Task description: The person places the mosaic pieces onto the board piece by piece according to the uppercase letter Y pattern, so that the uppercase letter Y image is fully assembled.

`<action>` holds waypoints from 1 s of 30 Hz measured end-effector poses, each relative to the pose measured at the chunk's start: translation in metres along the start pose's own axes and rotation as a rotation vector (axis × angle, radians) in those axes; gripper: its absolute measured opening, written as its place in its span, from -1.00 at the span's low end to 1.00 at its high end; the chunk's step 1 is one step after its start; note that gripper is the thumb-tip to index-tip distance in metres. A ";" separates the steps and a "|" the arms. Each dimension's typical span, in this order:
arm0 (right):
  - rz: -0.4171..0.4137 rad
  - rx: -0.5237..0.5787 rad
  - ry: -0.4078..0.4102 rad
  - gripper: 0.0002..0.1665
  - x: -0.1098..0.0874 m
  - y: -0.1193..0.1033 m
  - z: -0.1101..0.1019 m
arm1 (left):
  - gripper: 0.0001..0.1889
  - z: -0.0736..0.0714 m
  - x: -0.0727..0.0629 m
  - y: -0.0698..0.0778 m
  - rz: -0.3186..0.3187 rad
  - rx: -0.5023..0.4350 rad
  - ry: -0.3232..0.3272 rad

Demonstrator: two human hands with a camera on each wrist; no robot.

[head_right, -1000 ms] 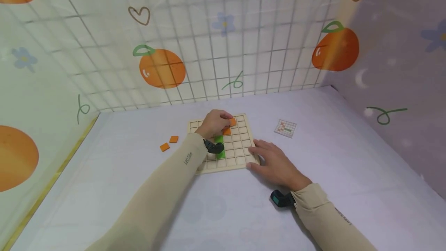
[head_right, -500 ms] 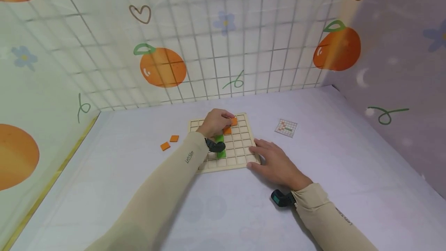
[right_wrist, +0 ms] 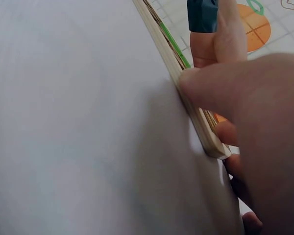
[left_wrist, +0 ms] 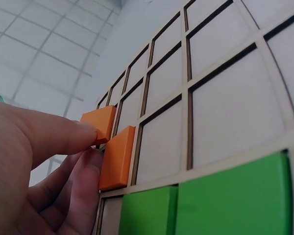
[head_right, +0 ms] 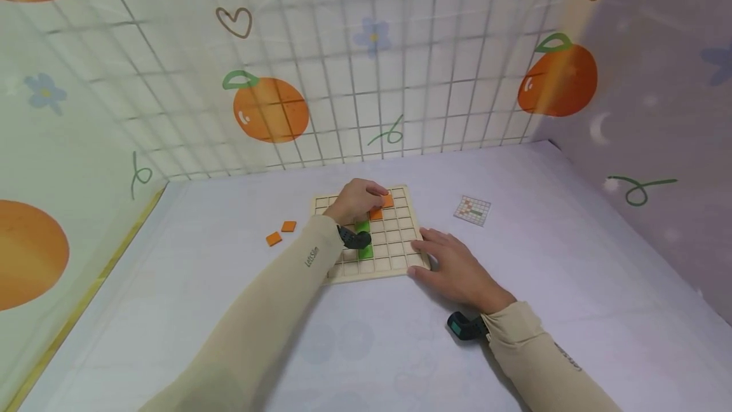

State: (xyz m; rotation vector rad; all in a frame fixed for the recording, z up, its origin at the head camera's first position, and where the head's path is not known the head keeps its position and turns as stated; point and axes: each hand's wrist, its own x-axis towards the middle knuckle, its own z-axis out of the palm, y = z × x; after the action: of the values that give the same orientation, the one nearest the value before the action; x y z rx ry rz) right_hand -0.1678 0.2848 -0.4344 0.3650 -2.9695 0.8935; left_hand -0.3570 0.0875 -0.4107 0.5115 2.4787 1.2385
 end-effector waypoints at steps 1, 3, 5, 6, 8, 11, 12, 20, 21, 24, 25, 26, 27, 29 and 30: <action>0.001 -0.002 0.000 -0.25 0.000 0.000 0.000 | -0.80 0.000 -0.001 0.000 0.004 0.001 -0.007; 0.003 -0.002 0.001 -0.25 0.000 0.000 -0.001 | -0.78 0.000 -0.003 0.001 0.013 0.005 -0.020; 0.007 -0.002 0.000 -0.25 0.000 0.000 -0.001 | -0.75 0.000 -0.005 0.002 0.017 0.000 -0.033; 0.009 -0.001 -0.001 -0.25 0.000 0.000 -0.001 | -0.74 0.000 -0.006 0.002 0.019 0.000 -0.039; 0.009 0.003 -0.003 -0.24 0.000 0.001 -0.001 | -0.73 0.001 -0.007 0.003 0.017 0.005 -0.039; 0.007 0.006 -0.005 -0.24 0.000 0.001 0.001 | -0.74 0.002 -0.006 0.002 0.009 0.013 -0.029; 0.006 0.007 -0.005 -0.24 0.000 0.001 0.001 | -0.74 0.003 -0.006 0.002 0.009 0.017 -0.023; -0.031 0.008 0.012 -0.25 0.000 -0.001 0.001 | -0.73 0.004 -0.006 -0.002 0.009 0.008 0.001; -0.037 0.008 0.015 -0.25 0.000 -0.001 0.000 | -0.72 0.004 -0.005 -0.002 0.005 0.013 0.001; -0.048 0.005 0.020 -0.25 0.000 -0.002 -0.001 | -0.68 0.004 -0.005 -0.001 -0.008 0.021 -0.008; -0.046 0.004 0.020 -0.26 0.000 -0.002 -0.001 | -0.68 0.004 -0.006 -0.001 -0.009 0.026 -0.013; -0.041 0.004 0.019 -0.25 0.000 -0.002 -0.001 | -0.67 0.004 -0.006 0.000 -0.008 0.028 -0.017; -0.039 0.003 0.018 -0.26 0.000 -0.001 -0.001 | -0.67 0.004 -0.006 0.000 -0.010 0.027 -0.018; -0.035 0.004 0.013 -0.26 0.000 -0.001 -0.001 | -0.68 0.005 -0.006 0.000 -0.015 0.005 -0.022; -0.030 0.005 0.009 -0.25 0.000 -0.001 -0.001 | -0.68 0.005 -0.007 0.000 -0.018 -0.008 -0.022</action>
State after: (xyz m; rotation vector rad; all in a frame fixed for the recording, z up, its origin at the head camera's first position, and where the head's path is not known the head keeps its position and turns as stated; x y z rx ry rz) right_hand -0.1678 0.2848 -0.4327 0.4028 -2.9460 0.8976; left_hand -0.3487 0.0880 -0.4126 0.4975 2.4537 1.2295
